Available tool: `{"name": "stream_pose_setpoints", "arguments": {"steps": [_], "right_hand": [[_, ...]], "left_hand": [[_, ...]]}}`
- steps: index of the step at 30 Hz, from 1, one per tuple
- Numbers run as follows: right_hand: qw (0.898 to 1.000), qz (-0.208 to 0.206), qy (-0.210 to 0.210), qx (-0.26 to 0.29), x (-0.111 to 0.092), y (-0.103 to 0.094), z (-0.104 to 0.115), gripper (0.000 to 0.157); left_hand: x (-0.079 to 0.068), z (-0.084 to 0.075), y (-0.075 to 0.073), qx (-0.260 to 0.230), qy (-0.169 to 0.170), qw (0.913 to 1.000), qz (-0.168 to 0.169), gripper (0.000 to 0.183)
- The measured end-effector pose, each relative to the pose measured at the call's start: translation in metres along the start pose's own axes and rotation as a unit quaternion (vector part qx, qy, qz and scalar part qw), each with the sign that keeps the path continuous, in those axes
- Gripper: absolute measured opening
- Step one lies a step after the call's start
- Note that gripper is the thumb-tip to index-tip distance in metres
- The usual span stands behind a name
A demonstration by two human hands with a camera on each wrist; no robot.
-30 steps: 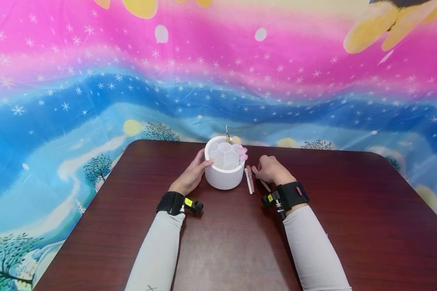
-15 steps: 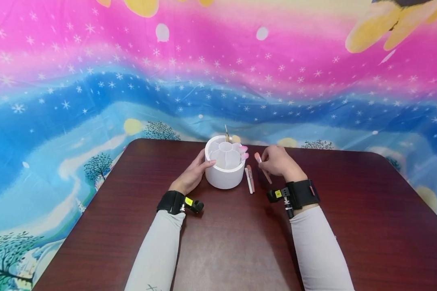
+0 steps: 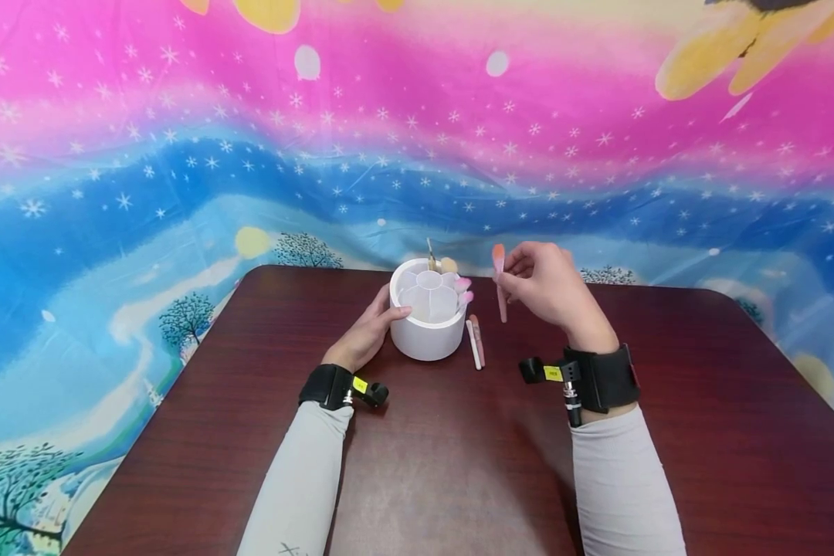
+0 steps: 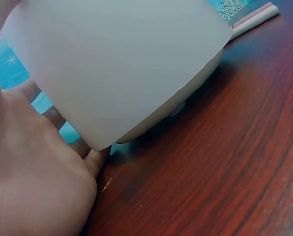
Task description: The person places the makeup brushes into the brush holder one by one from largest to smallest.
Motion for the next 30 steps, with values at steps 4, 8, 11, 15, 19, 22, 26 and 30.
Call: {"name": "stream_pose_setpoints", "arguments": {"steps": [4,8,11,15,19,22,26,30], "right_hand": [[0.998,-0.032,-0.041,0.021,-0.004,-0.008,0.019,0.011],[0.997,-0.048,-0.062,0.026,-0.007,-0.010,0.030,0.011],[0.997,-0.045,-0.066,0.025,-0.007,-0.007,0.033,0.012],[0.997,-0.030,-0.069,0.033,-0.006,-0.001,0.035,0.012],[0.996,-0.027,-0.076,0.038,-0.005,0.003,0.037,0.012],[0.996,-0.031,-0.080,0.033,-0.004,0.005,0.038,0.011],[0.996,-0.030,-0.087,0.023,-0.003,0.009,0.040,0.009],[0.995,-0.017,-0.094,0.024,-0.002,0.016,0.042,0.008]], "left_hand": [[0.000,0.000,0.000,-0.002,-0.001,1.0000,-0.003,0.065],[0.000,0.000,-0.001,-0.003,0.001,1.0000,-0.004,0.064],[0.000,0.000,-0.001,-0.001,0.001,1.0000,-0.002,0.064],[0.000,0.001,0.001,0.004,-0.003,1.0000,0.003,0.062],[0.001,0.001,0.002,0.010,-0.006,0.9999,0.010,0.062],[0.001,-0.001,0.002,0.017,-0.006,0.9998,0.014,0.062],[-0.004,-0.010,0.006,0.026,-0.007,0.9995,0.014,0.062],[-0.005,-0.012,0.008,0.020,0.002,0.9997,0.012,0.063]]}}
Point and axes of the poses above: each hand's wrist, its own x-axis towards the middle knuckle, its own y-axis out of the palm, z = x × y, the point moved 10 cm from there along x, towards the middle knuckle, and after that the axes turned 5 degrees about z, right-handed, at the moved point
